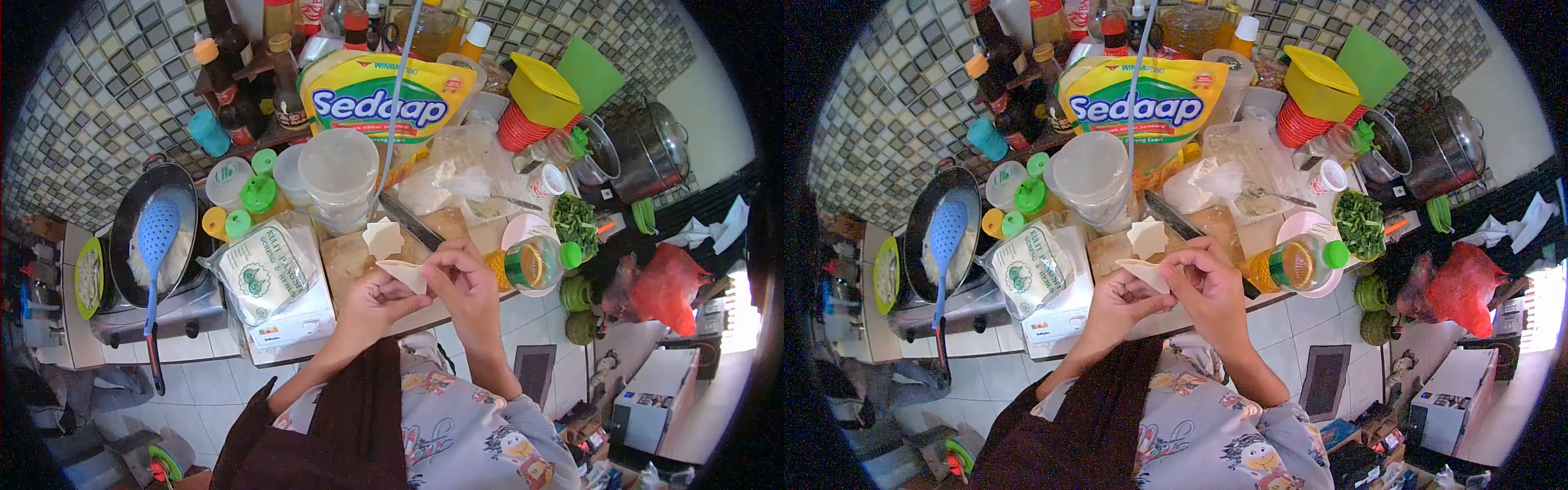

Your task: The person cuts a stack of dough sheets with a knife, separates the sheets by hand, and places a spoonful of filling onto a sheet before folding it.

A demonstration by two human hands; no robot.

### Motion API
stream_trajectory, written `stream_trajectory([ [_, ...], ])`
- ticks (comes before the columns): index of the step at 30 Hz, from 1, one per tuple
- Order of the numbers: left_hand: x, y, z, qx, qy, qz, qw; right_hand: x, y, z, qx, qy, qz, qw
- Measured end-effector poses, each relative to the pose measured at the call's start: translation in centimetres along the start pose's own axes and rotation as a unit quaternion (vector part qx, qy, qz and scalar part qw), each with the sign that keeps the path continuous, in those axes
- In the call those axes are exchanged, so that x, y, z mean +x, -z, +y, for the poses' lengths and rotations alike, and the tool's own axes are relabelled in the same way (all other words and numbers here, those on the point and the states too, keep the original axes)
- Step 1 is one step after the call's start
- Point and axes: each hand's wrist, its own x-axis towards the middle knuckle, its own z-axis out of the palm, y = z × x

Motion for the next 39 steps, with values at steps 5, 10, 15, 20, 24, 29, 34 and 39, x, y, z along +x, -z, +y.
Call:
stream_trajectory([
  [5,-0.1,-0.8,0.0,-0.041,-0.032,-0.040,0.998,-0.3,0.6,-1.9,0.014,0.010,0.012,1.000],
  [10,0.1,0.8,-0.8,0.060,0.084,-0.131,0.986,-1.4,6.0,-6.9,-0.121,0.180,0.178,0.960],
  [15,0.6,-0.4,-0.7,0.033,0.075,-0.080,0.993,-0.8,14.6,-7.0,-0.206,0.192,0.371,0.885],
  [20,0.5,-0.1,-0.5,0.076,0.104,-0.111,0.985,0.7,21.4,0.4,-0.348,0.036,0.374,0.859],
  [24,0.4,0.0,-1.4,0.108,0.113,-0.111,0.981,1.6,25.4,8.5,-0.398,-0.006,0.362,0.843],
  [29,0.7,-0.7,-1.1,0.126,0.115,-0.101,0.980,2.0,26.4,14.1,-0.348,-0.044,0.324,0.878],
  [34,1.2,-1.8,-1.1,0.142,0.122,-0.103,0.977,2.5,26.4,16.8,-0.380,-0.044,0.333,0.862],
  [39,1.4,-1.6,-1.4,0.139,0.119,-0.115,0.976,2.8,25.4,15.9,-0.385,-0.040,0.384,0.838],
])
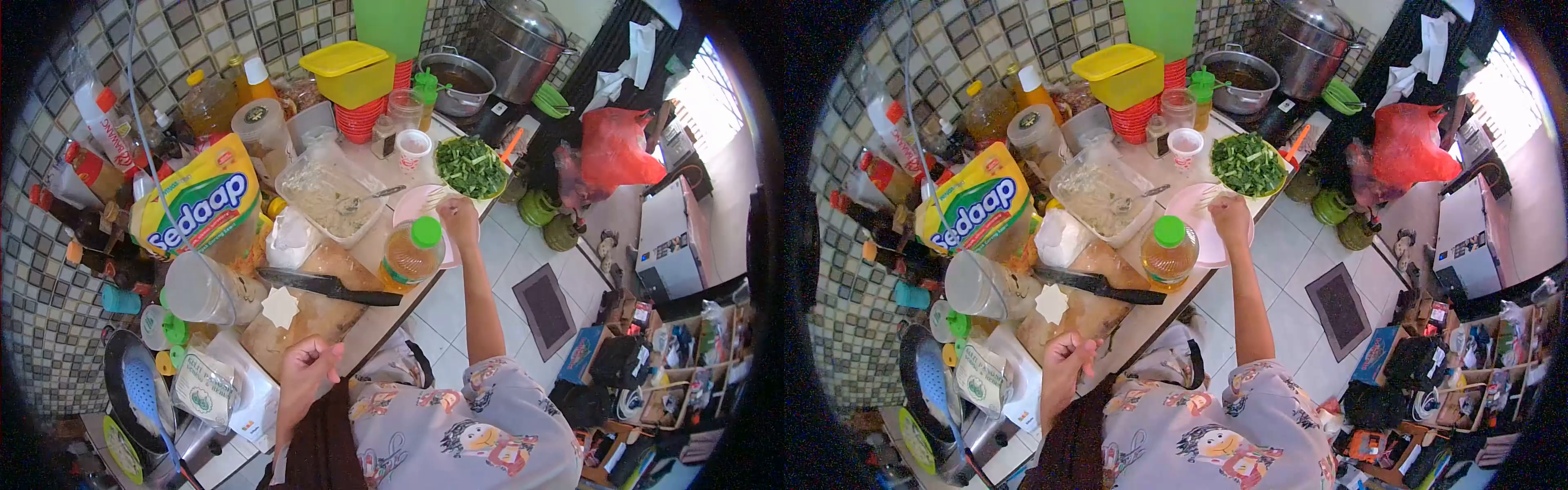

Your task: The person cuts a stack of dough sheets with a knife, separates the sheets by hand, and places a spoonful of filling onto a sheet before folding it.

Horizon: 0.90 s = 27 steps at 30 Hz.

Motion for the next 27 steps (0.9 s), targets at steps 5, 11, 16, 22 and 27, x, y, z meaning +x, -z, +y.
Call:
stream_trajectory([
  [5,0.2,0.3,-0.4,-0.014,-0.012,0.010,1.000,0.5,-1.5,2.9,0.008,0.013,0.040,0.999],
  [11,0.4,1.9,-0.5,-0.032,-0.031,0.105,0.994,0.4,1.1,-0.8,0.054,0.077,0.105,0.990],
  [16,1.7,4.7,-1.2,0.367,-0.154,0.264,0.878,-0.6,4.8,-6.5,0.122,0.082,0.086,0.985],
  [22,2.8,4.3,-2.1,0.563,-0.143,0.322,0.748,-2.0,7.6,-11.0,0.156,0.075,0.131,0.976],
  [27,3.2,4.0,-1.7,0.603,-0.160,0.305,0.719,-2.1,7.9,-12.2,0.185,0.073,0.121,0.973],
])
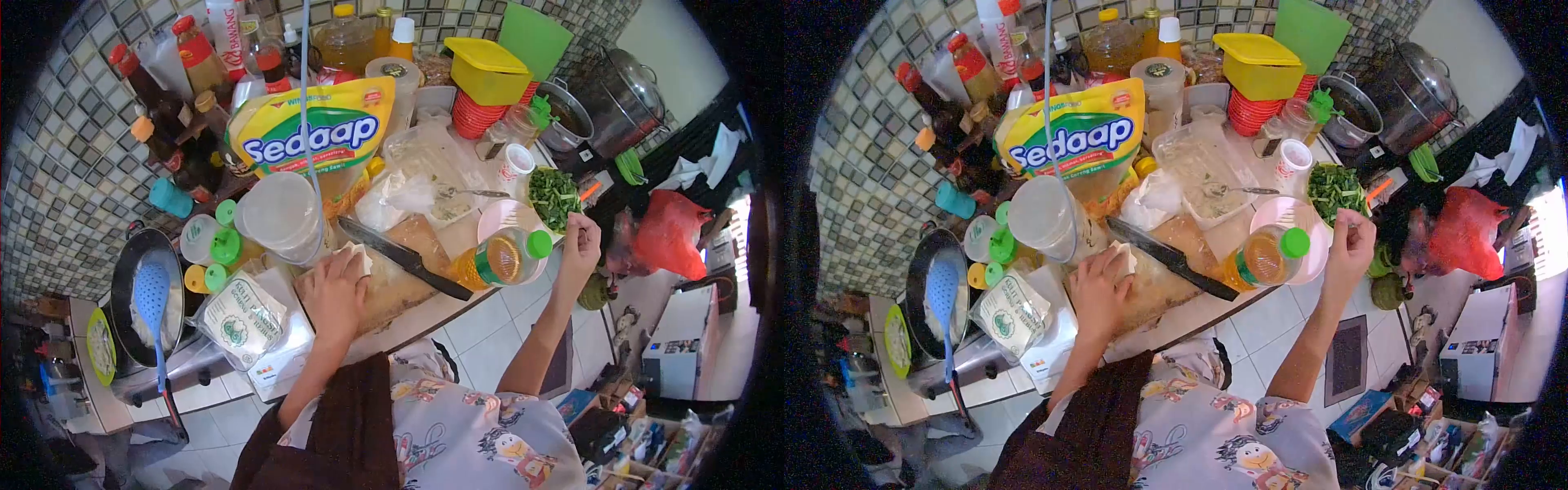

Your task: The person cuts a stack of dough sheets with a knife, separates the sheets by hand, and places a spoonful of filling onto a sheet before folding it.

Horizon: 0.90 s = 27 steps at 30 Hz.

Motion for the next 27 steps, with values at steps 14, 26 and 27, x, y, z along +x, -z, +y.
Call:
stream_trajectory([
  [14,0.5,-1.4,-1.1,-0.072,-0.049,0.102,0.991,3.2,-7.5,4.5,-0.053,-0.180,-0.345,0.920],
  [26,-0.7,0.8,-1.6,-0.697,0.291,-0.030,0.655,3.6,-10.0,4.7,-0.199,0.062,-0.341,0.917],
  [27,-0.5,1.4,-1.1,-0.732,0.320,-0.029,0.602,3.7,-10.5,4.0,-0.200,0.062,-0.343,0.916],
])
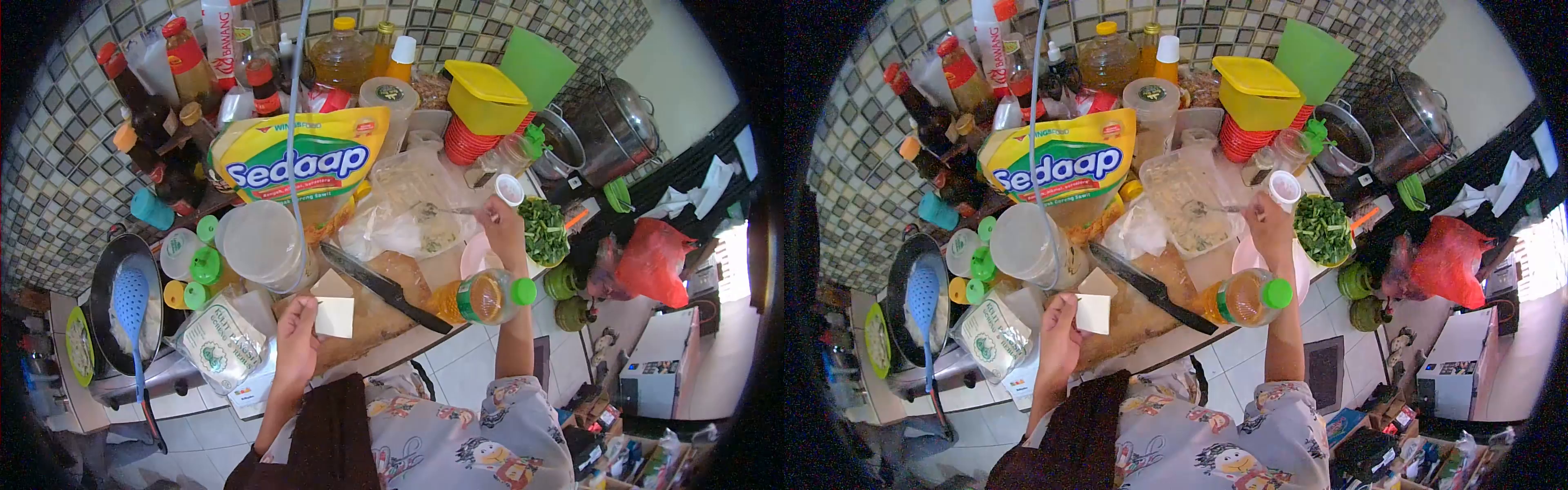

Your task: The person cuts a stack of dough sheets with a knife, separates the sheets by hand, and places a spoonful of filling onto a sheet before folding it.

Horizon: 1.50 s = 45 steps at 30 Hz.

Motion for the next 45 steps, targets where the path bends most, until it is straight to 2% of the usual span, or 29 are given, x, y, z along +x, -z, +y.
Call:
stream_trajectory([
  [2,-0.1,0.9,0.1,-0.019,0.034,-0.025,0.999,1.1,0.1,-1.8,0.156,0.057,0.040,0.985],
  [5,-0.2,0.7,0.7,-0.023,0.081,-0.051,0.995,2.4,0.4,-3.0,0.203,0.077,0.008,0.976],
  [6,-0.3,0.5,1.0,-0.009,0.094,-0.051,0.994,2.8,0.0,-3.1,0.202,0.075,0.006,0.977],
  [11,0.0,-0.4,1.6,-0.051,0.130,-0.031,0.990,5.0,-3.2,-1.7,0.238,0.183,0.027,0.953],
  [17,0.7,-0.7,1.5,-0.053,0.151,-0.019,0.987,6.0,-3.9,-1.3,0.268,0.192,-0.010,0.944],
  [30,1.6,-0.2,1.0,-0.062,0.153,-0.008,0.986,5.9,-3.7,-1.6,0.315,0.116,-0.125,0.934],
  [35,1.6,-0.2,1.1,-0.061,0.151,0.000,0.987,6.3,-4.8,-1.4,0.332,0.035,-0.112,0.936],
  [39,1.5,-0.2,1.2,-0.068,0.148,0.007,0.987,6.4,-5.4,-0.7,0.355,0.009,-0.106,0.929],
  [45,1.5,-0.1,1.4,-0.068,0.144,0.000,0.987,6.6,-5.0,0.4,0.385,-0.024,-0.045,0.922],
])
